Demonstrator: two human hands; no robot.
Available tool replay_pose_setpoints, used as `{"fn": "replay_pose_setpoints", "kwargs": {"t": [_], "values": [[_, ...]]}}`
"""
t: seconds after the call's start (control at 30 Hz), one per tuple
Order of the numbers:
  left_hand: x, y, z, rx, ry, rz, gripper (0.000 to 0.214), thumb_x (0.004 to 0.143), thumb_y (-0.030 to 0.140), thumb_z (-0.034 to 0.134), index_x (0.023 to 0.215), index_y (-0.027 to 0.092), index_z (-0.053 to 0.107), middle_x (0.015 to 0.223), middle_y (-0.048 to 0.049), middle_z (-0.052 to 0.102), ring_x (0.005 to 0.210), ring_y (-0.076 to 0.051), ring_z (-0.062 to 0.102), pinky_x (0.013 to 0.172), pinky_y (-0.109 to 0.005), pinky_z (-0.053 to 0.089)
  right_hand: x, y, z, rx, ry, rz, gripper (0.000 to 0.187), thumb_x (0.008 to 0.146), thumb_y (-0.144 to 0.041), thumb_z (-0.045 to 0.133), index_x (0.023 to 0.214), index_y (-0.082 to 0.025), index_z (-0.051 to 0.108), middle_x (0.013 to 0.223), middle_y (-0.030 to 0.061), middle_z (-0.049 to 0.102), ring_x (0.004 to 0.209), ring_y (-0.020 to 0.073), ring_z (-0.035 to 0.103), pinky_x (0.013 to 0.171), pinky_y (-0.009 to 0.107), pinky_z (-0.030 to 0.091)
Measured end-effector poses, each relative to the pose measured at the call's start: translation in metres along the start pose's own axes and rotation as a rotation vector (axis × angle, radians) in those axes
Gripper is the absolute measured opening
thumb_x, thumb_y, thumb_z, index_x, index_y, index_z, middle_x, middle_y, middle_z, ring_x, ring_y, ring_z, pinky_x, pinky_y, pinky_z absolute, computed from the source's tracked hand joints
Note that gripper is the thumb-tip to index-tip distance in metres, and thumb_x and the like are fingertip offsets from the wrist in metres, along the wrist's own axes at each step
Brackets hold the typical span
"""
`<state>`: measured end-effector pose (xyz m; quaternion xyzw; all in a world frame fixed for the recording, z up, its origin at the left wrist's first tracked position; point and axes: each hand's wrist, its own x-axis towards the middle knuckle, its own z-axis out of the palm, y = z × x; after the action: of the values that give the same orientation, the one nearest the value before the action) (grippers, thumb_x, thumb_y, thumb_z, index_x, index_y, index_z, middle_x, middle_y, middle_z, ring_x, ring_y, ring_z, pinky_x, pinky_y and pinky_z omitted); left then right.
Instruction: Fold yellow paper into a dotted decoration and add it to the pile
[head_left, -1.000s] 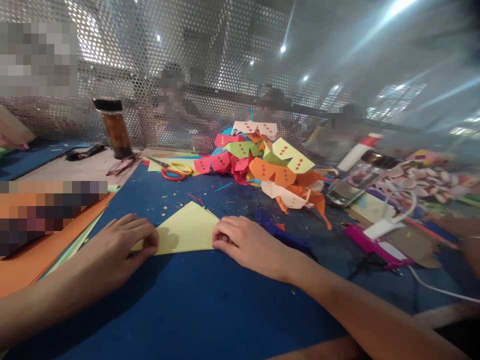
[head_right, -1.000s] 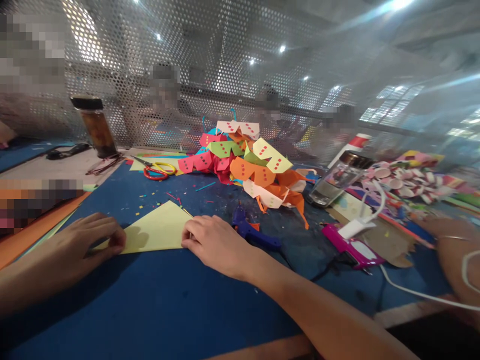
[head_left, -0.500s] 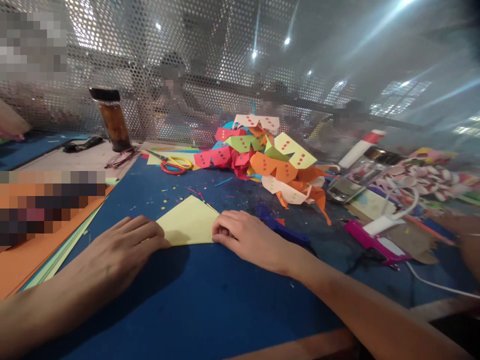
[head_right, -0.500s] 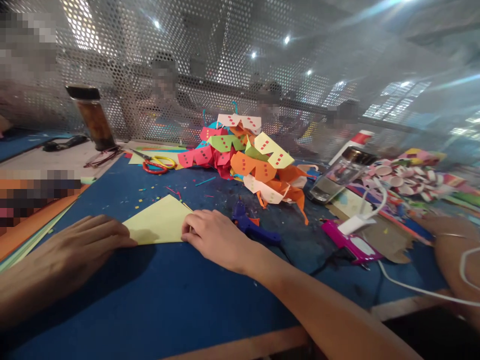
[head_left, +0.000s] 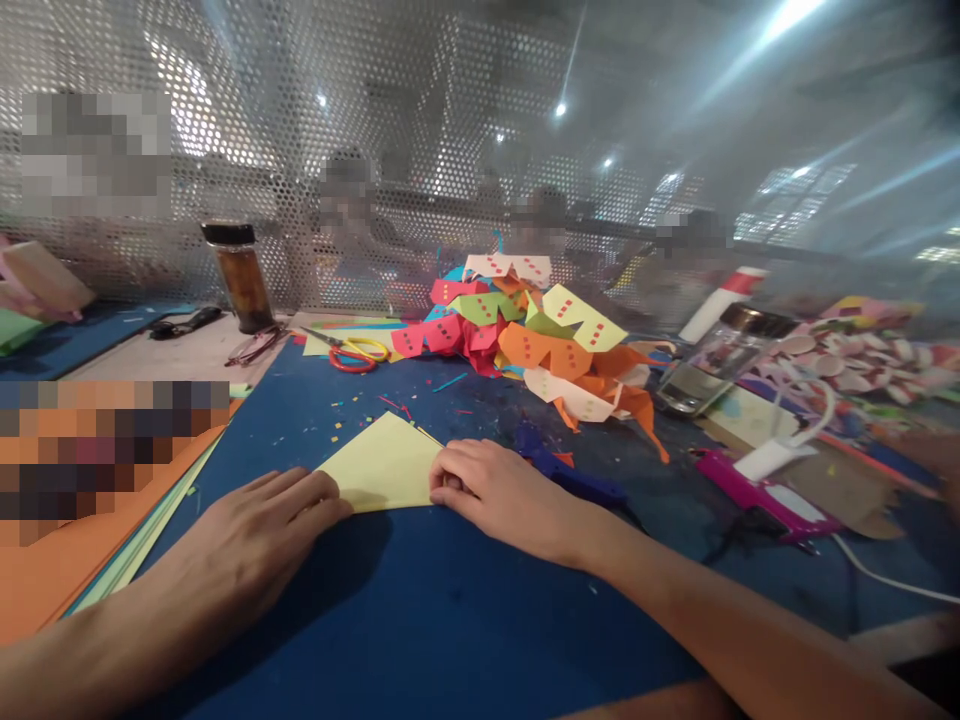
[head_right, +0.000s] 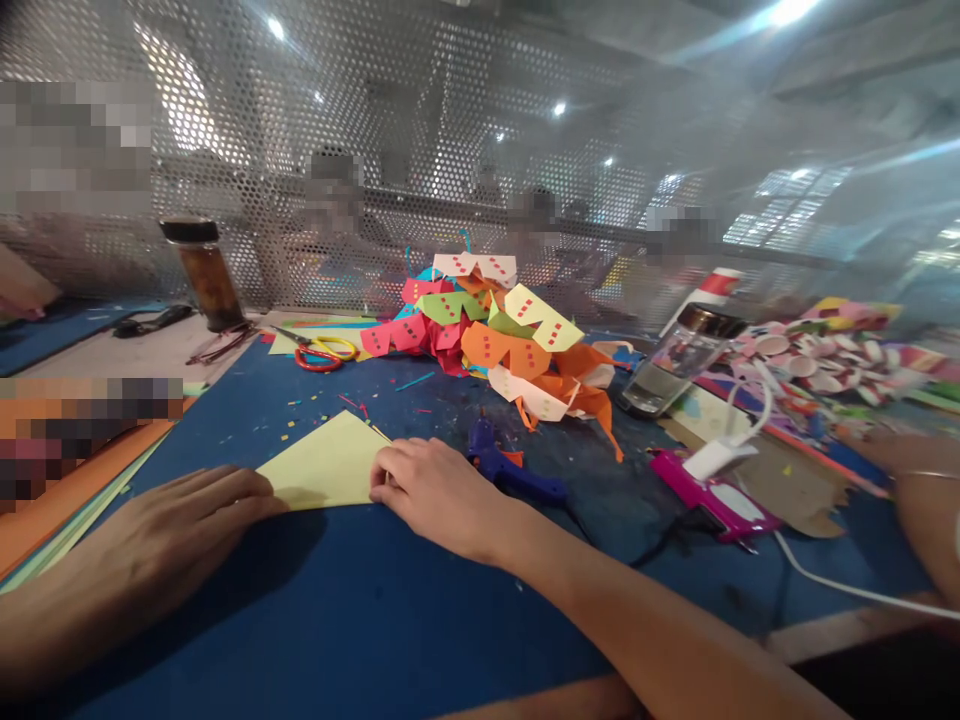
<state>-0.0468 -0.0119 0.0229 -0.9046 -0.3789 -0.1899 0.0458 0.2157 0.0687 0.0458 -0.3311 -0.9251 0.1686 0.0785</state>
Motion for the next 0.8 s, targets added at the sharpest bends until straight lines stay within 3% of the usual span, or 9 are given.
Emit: {"fn": "replay_pose_setpoints", "kwargs": {"t": [0.3,0.5,0.8], "values": [[-0.0039,-0.0005,-0.0023,0.021,-0.042,0.022,0.043,0.092,0.002,0.041,0.124,0.025,0.057,0.097,-0.0017,0.068,0.079,-0.017,0.066,0.073,-0.029,0.053,0.0004,0.0021,0.0018,-0.002,-0.001,-0.001,0.008,0.096,-0.022,0.059,0.089,-0.019,0.061,0.096,0.0016,0.068,0.092,0.0158,0.059,0.081,0.031,0.042],[-0.007,-0.0019,0.003,0.055,-0.054,0.03,0.047,0.092,0.0,0.04,0.128,0.025,0.055,0.1,-0.0033,0.067,0.084,-0.018,0.065,0.077,-0.03,0.053,0.0008,0.0024,0.0018,0.011,-0.002,0.007,0.008,0.095,-0.021,0.059,0.089,-0.019,0.061,0.096,0.0017,0.067,0.092,0.0161,0.059,0.081,0.03,0.041],[-0.0037,-0.0008,0.002,0.059,-0.064,0.016,0.04,0.098,0.008,0.036,0.128,0.024,0.055,0.094,-0.0041,0.066,0.076,-0.019,0.064,0.066,-0.031,0.054,0.0006,0.0031,0.0021,0.015,0.001,-0.002,0.008,0.096,-0.021,0.058,0.089,-0.019,0.061,0.095,0.0018,0.067,0.091,0.0159,0.059,0.08,0.03,0.041]]}}
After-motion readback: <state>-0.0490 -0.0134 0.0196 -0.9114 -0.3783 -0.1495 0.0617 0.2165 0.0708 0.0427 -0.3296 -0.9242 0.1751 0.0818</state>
